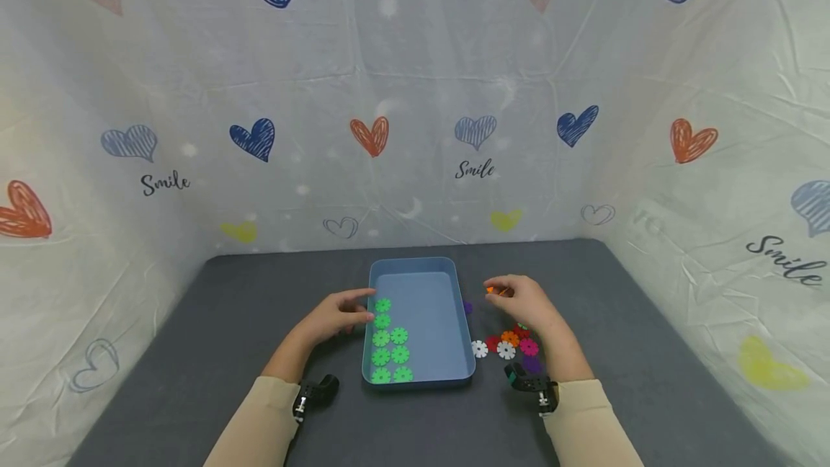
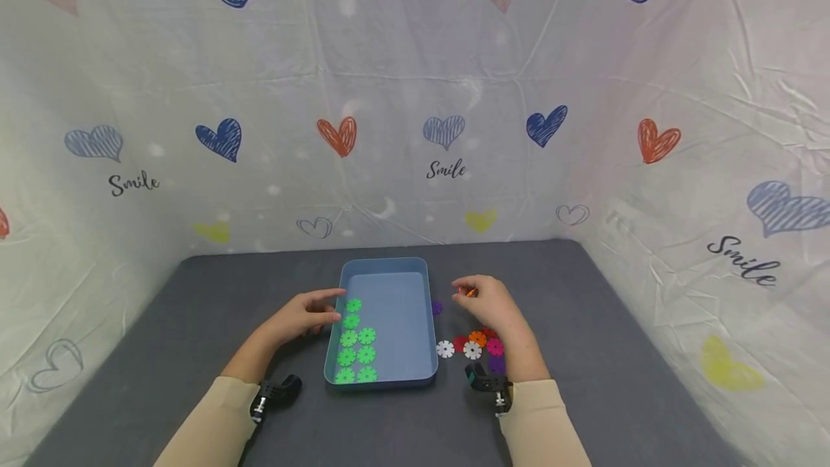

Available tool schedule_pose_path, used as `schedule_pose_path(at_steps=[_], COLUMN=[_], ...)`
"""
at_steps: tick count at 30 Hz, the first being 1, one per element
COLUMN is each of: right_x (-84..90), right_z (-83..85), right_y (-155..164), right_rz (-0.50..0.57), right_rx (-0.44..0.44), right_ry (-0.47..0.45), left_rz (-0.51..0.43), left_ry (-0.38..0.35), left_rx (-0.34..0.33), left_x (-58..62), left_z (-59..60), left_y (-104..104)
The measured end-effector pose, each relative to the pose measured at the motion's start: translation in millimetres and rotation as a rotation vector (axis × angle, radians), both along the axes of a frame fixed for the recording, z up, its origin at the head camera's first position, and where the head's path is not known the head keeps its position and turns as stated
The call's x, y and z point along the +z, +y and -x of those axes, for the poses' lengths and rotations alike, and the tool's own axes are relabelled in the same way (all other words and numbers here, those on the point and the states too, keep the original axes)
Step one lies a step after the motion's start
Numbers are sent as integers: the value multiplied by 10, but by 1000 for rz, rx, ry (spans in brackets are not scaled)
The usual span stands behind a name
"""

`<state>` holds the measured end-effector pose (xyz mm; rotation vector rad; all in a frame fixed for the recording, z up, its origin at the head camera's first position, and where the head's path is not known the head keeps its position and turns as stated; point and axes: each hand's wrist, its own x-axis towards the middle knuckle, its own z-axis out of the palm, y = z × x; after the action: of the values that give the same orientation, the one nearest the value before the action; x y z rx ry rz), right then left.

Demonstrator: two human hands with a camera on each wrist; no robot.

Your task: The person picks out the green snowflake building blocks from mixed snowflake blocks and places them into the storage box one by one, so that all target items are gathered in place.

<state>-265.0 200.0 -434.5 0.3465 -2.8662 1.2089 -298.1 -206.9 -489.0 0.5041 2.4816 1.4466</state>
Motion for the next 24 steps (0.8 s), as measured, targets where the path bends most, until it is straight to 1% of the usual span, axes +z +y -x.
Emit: schedule_pose_path(at_steps=[5,11,15,21,24], right_x=[-61,-148,-204,-244,-260], right_z=[10,-11,-9,-13,-2], right_y=[284,505,582,592,581], right_rz=[-30,-116,-112,-108,-142], right_rx=[-46,-78,-101,-96,-77], right_ry=[-78,-176,-231,-232,-198], left_rz=[-4,-8,1,3,1], left_ry=[5,14,7,-2,2], left_rx=[-5,-4,4,6,2], left_x=[-10,-22,-17,-10,-8], left_z=[2,15,18,9,7], left_y=[-7,-12,-10,-5,-5])
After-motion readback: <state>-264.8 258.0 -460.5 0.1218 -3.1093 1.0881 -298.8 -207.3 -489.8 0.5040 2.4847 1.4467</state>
